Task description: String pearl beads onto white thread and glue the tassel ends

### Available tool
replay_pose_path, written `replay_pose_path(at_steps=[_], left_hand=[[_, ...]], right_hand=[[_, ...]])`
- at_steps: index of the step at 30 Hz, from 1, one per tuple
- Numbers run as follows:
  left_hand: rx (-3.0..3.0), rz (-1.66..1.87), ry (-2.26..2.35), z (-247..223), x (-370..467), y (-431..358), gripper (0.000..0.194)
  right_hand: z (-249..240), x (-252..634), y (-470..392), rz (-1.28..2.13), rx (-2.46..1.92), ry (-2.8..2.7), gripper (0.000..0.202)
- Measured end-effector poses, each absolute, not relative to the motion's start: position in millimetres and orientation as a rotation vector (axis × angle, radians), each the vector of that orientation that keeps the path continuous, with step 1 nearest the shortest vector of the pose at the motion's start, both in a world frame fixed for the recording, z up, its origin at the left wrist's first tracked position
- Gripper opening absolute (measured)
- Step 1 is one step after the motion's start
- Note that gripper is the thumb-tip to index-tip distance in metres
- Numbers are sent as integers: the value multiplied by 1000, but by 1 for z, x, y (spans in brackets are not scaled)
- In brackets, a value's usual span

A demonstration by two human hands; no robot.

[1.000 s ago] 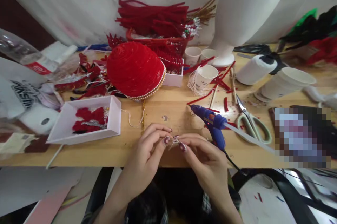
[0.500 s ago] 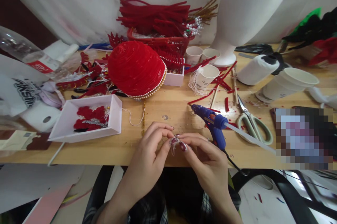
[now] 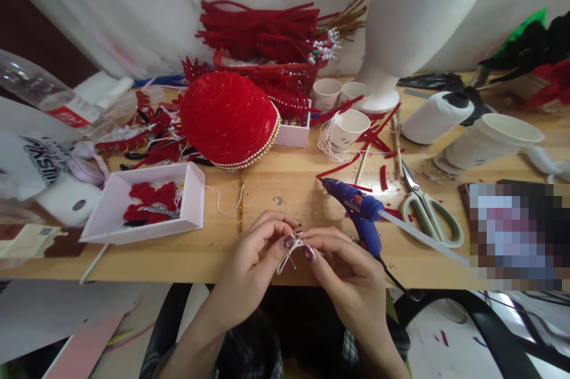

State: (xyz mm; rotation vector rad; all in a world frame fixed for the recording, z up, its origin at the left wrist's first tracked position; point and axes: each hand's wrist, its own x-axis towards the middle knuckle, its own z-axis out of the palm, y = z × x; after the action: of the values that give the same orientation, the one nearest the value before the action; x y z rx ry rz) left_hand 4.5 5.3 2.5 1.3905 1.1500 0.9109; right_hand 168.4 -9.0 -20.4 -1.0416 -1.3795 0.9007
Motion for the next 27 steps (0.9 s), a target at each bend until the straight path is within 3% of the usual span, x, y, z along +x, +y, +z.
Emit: replay_pose_path(at_steps=[27], left_hand=[[1375,913,1137,8,4,5,19]], right_hand=[[-17,169,-5,744,-1023,-1449,21]])
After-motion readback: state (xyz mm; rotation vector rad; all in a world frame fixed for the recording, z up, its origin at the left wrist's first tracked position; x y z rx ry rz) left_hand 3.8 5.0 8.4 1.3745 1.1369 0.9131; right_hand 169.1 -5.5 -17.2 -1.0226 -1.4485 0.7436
